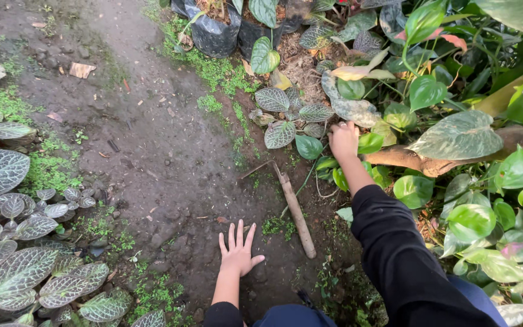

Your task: The person uses a small hand hoe to loosen soil and remove weeds from a garden bed. They pull up weeds by hand and place them aside, working along a narrow path between various potted and ground plants.

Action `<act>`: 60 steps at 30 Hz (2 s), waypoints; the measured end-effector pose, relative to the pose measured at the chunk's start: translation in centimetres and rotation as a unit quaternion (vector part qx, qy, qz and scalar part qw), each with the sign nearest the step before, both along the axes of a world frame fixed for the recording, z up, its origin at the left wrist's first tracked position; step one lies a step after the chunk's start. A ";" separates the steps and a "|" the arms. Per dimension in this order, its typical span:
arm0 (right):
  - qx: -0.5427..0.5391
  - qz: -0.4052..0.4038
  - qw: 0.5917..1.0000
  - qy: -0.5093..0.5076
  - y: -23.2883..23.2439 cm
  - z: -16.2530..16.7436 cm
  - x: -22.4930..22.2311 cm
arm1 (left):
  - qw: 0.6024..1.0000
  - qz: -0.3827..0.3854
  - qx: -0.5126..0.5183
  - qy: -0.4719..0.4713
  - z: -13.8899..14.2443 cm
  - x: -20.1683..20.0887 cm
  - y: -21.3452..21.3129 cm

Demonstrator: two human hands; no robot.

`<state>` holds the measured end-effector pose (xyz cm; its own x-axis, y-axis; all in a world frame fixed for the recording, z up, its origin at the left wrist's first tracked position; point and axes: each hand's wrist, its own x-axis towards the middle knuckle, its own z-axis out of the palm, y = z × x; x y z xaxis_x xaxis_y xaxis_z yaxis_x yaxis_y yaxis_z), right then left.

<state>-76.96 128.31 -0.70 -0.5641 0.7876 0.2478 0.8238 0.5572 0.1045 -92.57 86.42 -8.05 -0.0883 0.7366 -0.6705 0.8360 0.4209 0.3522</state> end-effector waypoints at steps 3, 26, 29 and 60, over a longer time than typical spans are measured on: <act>-0.048 -0.056 0.995 0.071 0.8 -0.1 0.2 | 1.000 0.002 -0.001 -0.003 -0.2 0.0 -0.1; -0.372 0.044 0.881 -0.290 -16.7 5.8 -3.0 | 0.999 0.022 0.021 -0.037 -1.1 0.6 -0.4; -0.350 -0.056 0.918 -0.178 -22.5 3.6 -1.2 | 0.999 0.000 -0.011 -0.049 -0.8 0.4 -0.3; -0.111 -0.038 0.969 0.219 5.4 -3.0 -11.1 | 0.917 -0.020 0.393 0.062 -3.4 1.2 -4.7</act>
